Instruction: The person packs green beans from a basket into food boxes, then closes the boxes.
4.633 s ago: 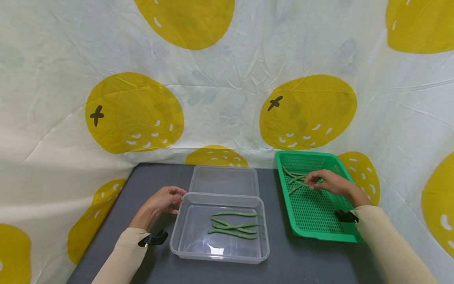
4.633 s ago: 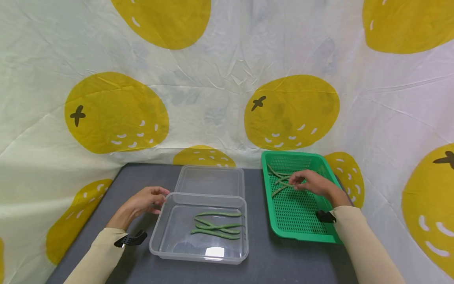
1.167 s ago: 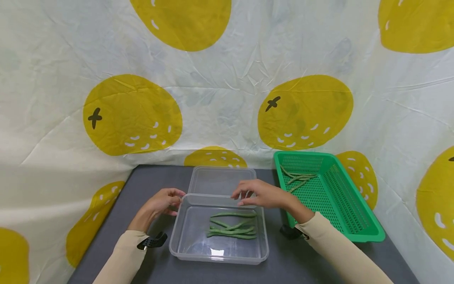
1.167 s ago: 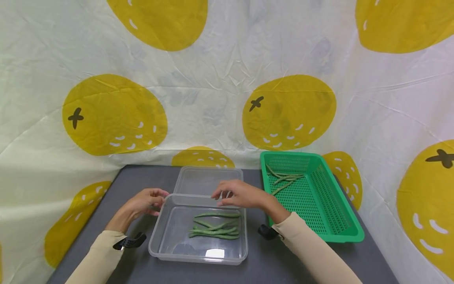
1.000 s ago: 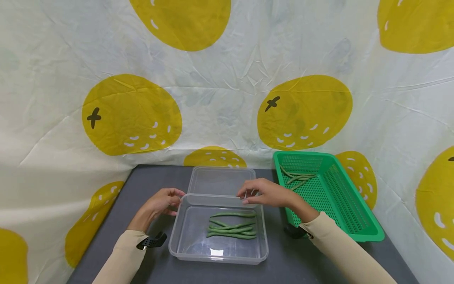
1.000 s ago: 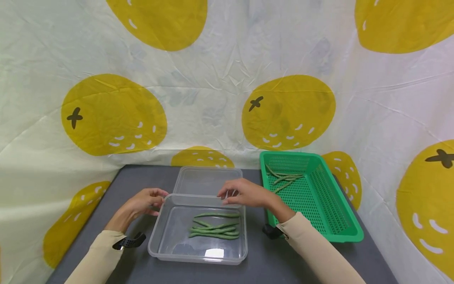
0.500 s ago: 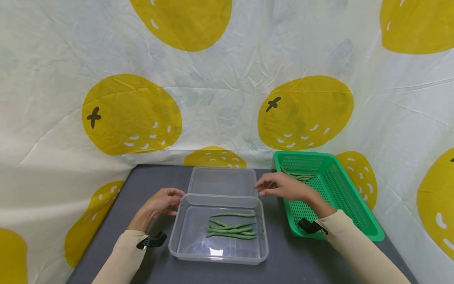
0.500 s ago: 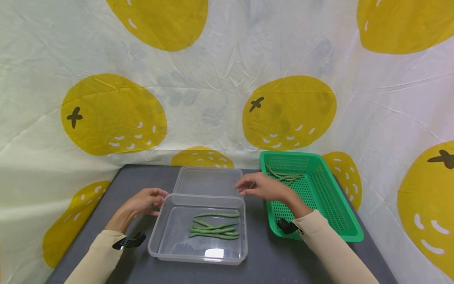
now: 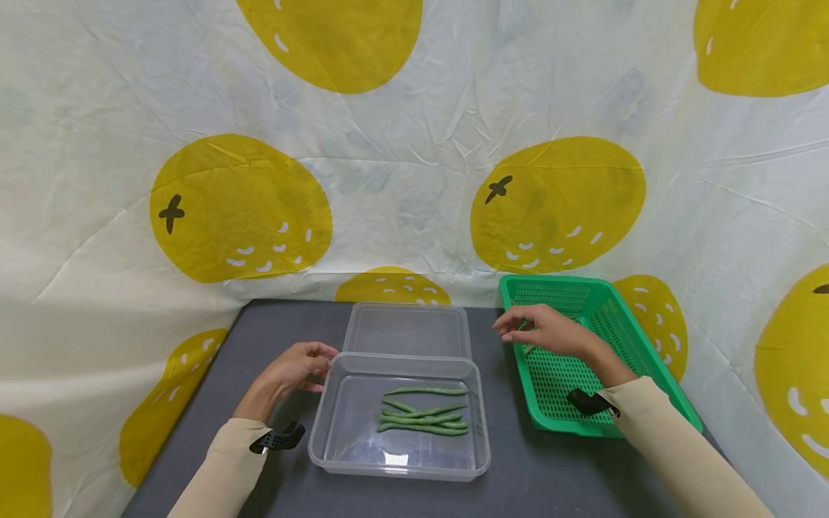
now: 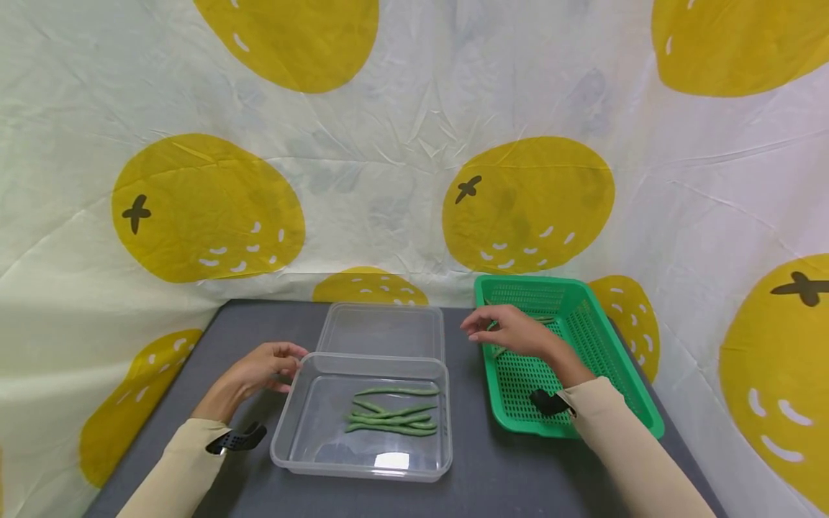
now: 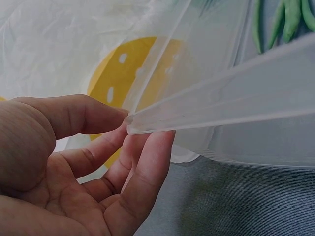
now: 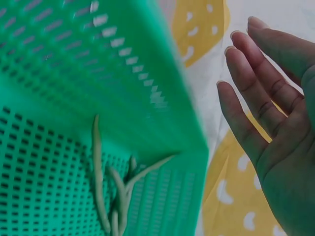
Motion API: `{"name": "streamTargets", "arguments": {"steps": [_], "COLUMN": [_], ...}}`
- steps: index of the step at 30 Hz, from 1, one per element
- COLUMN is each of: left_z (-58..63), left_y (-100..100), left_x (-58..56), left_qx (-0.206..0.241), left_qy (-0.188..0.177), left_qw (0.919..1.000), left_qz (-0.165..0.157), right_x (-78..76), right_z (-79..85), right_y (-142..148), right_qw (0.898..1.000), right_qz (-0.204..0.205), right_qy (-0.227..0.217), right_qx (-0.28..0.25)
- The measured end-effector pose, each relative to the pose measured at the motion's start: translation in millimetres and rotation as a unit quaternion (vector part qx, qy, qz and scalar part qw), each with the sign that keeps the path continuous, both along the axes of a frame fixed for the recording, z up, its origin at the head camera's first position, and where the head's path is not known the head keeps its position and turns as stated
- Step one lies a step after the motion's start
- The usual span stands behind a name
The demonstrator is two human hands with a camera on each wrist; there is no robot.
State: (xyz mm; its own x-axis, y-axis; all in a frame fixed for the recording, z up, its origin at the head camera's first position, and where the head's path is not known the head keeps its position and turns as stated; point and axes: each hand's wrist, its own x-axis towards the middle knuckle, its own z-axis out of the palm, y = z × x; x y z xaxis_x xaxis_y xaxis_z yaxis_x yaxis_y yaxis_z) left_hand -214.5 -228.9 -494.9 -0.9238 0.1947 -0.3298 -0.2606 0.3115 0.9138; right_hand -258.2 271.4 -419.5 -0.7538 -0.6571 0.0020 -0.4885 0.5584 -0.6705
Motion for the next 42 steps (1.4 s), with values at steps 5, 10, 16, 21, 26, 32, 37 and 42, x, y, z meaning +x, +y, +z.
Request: {"name": "streamTargets", "arguments": {"steps": [5, 10, 16, 21, 26, 32, 37, 42], "left_z": [-2.5, -3.6, -3.1, -2.0, -1.5, -1.1, 0.0, 0.3], "left_y": [0, 0, 1, 1, 2, 2, 2, 2], "left_x": [-1.5, -2.0, -0.4, 2.4, 4.6, 4.3, 4.1, 3.4], "left_qx": [0.0, 0.0, -0.003, -0.004, -0.002, -0.003, -0.003, 0.002], "left_qy": [-0.003, -0.006, -0.003, 0.004, 0.008, 0.006, 0.004, 0.002], "left_qw": [1.0, 0.9999, 1.0, 1.0, 1.0, 1.0, 1.0, 1.0], "left_qz": [0.006, 0.012, 0.006, 0.005, 0.004, 0.006, 0.008, 0.004], "right_x": [-8.4, -17.2, -27.1, -32.4, -36.5, -42.1, -47.1, -50.4], "right_z": [-7.5, -15.4, -25.9, -33.4, -41.9, -53.0, -60.2, -66.3], "right_y": [16, 32, 48, 58, 65, 71, 74, 79], "right_qw": [1.0, 0.999, 0.999, 0.998, 0.998, 0.998, 0.998, 0.997], "right_qz": [-0.018, -0.024, -0.049, -0.057, -0.059, -0.059, -0.057, -0.062], "right_qy": [0.01, 0.019, 0.014, 0.005, -0.005, -0.015, -0.015, -0.048], "right_qx": [0.001, -0.01, -0.012, -0.011, 0.005, 0.018, 0.024, 0.019]}}
